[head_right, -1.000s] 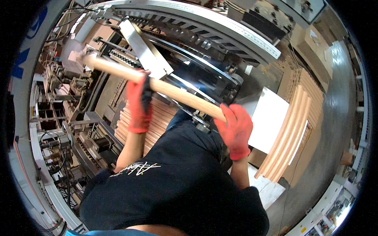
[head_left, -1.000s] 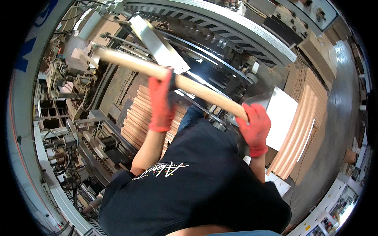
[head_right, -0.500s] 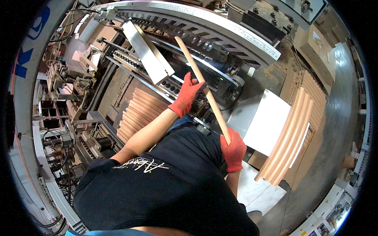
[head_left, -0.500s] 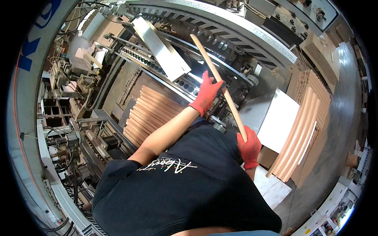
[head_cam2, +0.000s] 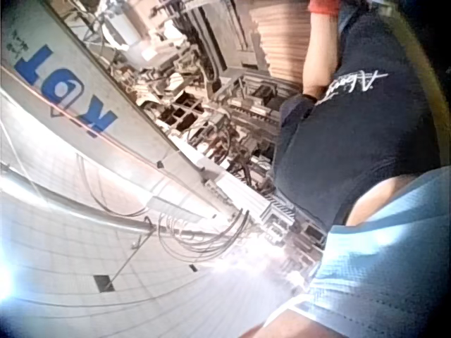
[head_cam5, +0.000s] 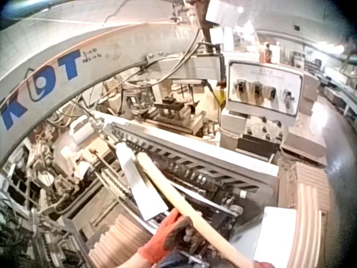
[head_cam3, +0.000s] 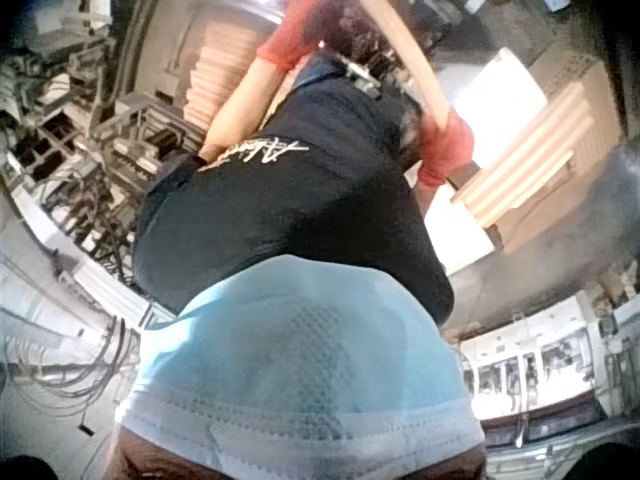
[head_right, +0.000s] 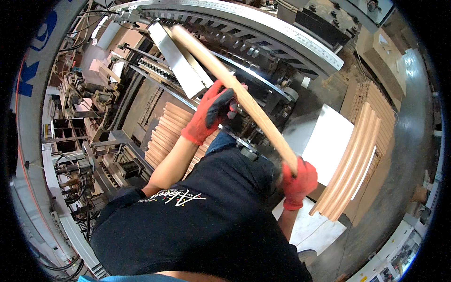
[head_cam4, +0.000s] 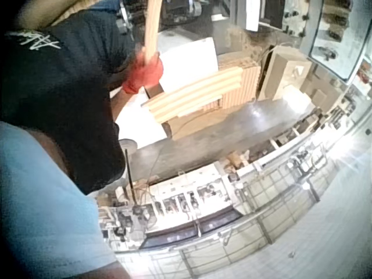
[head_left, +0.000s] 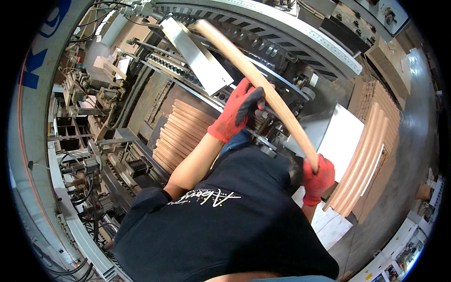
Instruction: The person takes curved wooden slats from a stack and feeds them one at a time into an industrial woodworking machine.
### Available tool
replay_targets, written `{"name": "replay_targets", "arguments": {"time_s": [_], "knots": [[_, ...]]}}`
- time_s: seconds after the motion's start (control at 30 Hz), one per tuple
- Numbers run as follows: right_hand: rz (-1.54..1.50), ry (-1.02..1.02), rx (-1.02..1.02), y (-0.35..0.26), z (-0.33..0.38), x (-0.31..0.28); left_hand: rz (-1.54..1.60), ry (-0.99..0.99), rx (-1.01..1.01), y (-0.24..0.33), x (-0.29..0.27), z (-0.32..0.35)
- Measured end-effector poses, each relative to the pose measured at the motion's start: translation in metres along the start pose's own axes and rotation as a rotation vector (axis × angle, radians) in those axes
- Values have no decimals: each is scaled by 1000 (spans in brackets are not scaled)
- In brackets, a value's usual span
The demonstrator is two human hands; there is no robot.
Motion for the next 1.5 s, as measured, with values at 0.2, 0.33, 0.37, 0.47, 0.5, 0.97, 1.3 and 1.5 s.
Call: {"name": "replay_targets", "arguments": {"time_s": [0.2,0.33,0.37,0.47,0.5,0.97,1.3,1.5], "knots": [[157,467,57,14,-46,-11,63,-176,92,38,27,59],[339,577,62,13,-70,-15,129,-261,185,35,28,73],[349,606,61,15,-72,-15,120,-260,202,36,28,77],[383,620,53,11,-78,-18,104,-284,277,31,19,79],[388,625,35,12,-79,-19,64,-261,294,28,12,80],[314,566,29,10,-83,-9,-44,-248,379,37,10,90],[376,545,61,5,-84,-1,-103,-216,369,50,28,97],[351,506,110,12,-81,9,-4,-161,387,54,27,101]]}}
Point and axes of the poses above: each hand's wrist, its own z-axis away from the middle knuckle, its own x-axis out of the palm, y = z × x, the point moved 1 cm from there along -z, towards the middle knuckle, and after that the axes turned 6 degrees about z, right-handed, at the moved point
